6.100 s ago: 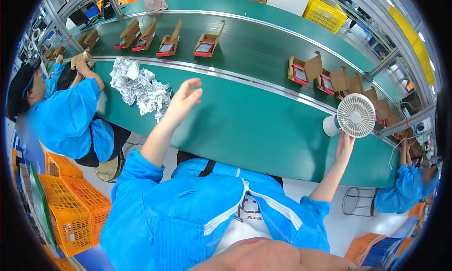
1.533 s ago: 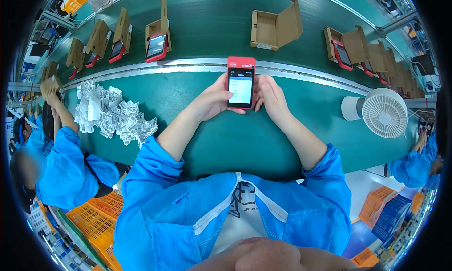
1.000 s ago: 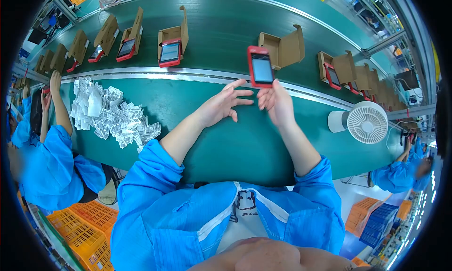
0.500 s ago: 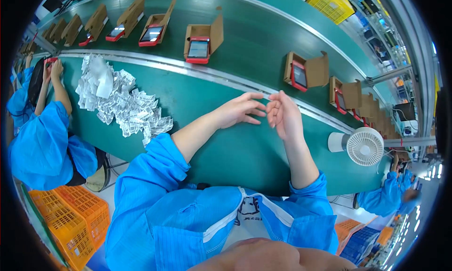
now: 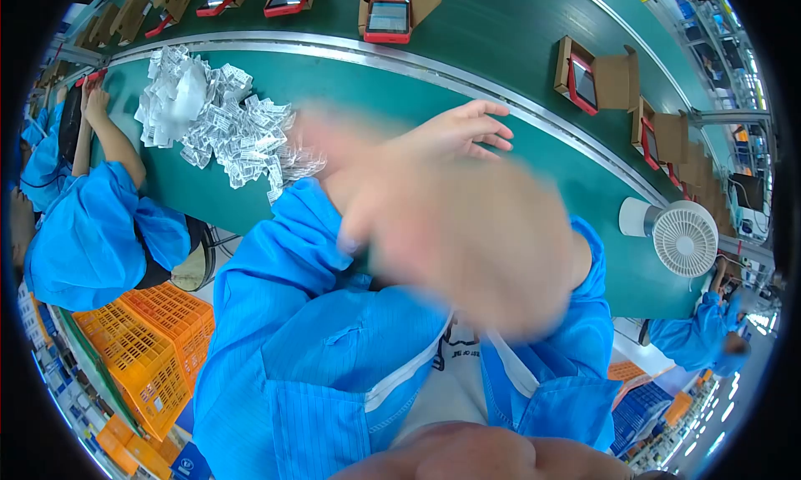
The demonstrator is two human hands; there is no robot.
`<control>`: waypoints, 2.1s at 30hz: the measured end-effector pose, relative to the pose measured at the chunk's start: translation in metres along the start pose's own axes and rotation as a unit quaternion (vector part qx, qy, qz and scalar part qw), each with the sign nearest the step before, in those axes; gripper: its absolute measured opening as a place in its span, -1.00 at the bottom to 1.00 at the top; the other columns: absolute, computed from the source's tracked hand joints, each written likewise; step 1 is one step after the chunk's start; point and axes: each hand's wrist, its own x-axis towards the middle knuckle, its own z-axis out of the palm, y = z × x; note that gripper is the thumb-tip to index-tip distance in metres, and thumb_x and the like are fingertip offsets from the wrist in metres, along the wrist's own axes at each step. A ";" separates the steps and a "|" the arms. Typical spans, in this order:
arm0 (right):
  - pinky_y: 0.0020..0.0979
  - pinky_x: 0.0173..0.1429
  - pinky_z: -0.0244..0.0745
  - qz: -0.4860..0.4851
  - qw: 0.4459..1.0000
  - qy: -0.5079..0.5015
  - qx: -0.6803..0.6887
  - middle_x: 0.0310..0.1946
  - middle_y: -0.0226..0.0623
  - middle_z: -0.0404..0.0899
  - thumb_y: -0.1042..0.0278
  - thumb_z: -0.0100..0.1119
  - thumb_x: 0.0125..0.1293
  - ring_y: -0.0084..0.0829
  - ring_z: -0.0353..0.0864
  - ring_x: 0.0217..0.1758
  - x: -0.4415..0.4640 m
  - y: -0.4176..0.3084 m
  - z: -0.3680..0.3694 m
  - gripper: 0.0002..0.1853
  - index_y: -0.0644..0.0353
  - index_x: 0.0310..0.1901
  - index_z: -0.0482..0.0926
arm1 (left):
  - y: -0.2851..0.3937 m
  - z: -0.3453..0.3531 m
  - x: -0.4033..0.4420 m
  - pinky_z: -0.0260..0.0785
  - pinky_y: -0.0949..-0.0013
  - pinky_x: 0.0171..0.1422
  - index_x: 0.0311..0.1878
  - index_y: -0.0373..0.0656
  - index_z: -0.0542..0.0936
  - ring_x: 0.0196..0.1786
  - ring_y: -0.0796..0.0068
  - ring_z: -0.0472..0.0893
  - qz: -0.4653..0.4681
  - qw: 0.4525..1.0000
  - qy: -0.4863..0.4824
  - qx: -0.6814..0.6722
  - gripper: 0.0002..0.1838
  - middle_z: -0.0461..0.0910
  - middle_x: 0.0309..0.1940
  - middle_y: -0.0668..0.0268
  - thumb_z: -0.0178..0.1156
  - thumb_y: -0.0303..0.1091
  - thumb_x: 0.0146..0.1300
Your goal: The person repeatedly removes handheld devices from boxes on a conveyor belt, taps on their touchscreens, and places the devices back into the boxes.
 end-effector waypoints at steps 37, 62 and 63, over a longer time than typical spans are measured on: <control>-0.60 -0.50 0.45 0.266 0.946 0.066 0.174 -0.21 -0.26 0.45 0.09 -0.11 0.48 -0.59 0.49 -0.37 -0.107 0.191 -0.068 -0.56 0.30 0.16 0.25 | 0.006 -0.005 -0.006 0.52 0.07 0.11 0.42 -0.02 0.10 0.18 0.18 0.50 0.073 0.993 -0.044 -0.087 -0.40 0.34 0.26 0.16 -0.43 0.11 0.48; -0.64 -0.58 0.31 0.286 0.925 0.138 0.208 -0.33 -0.31 0.53 0.26 0.03 0.41 -0.67 0.45 -0.57 -0.105 0.187 -0.068 -0.53 0.32 0.24 0.24 | 0.008 0.005 -0.011 0.43 0.01 0.25 0.45 -0.04 -0.03 0.26 0.15 0.44 0.030 0.999 -0.031 0.027 -0.13 0.29 0.27 0.11 0.00 -0.70 0.04; -0.65 -0.58 0.30 0.293 0.924 0.140 0.202 -0.35 -0.31 0.54 0.26 0.04 0.40 -0.68 0.44 -0.58 -0.105 0.187 -0.067 -0.55 0.33 0.20 0.26 | 0.007 0.005 -0.011 0.43 0.00 0.25 0.45 -0.04 -0.03 0.26 0.15 0.44 0.033 0.998 -0.039 0.036 -0.13 0.29 0.27 0.12 0.01 -0.69 0.04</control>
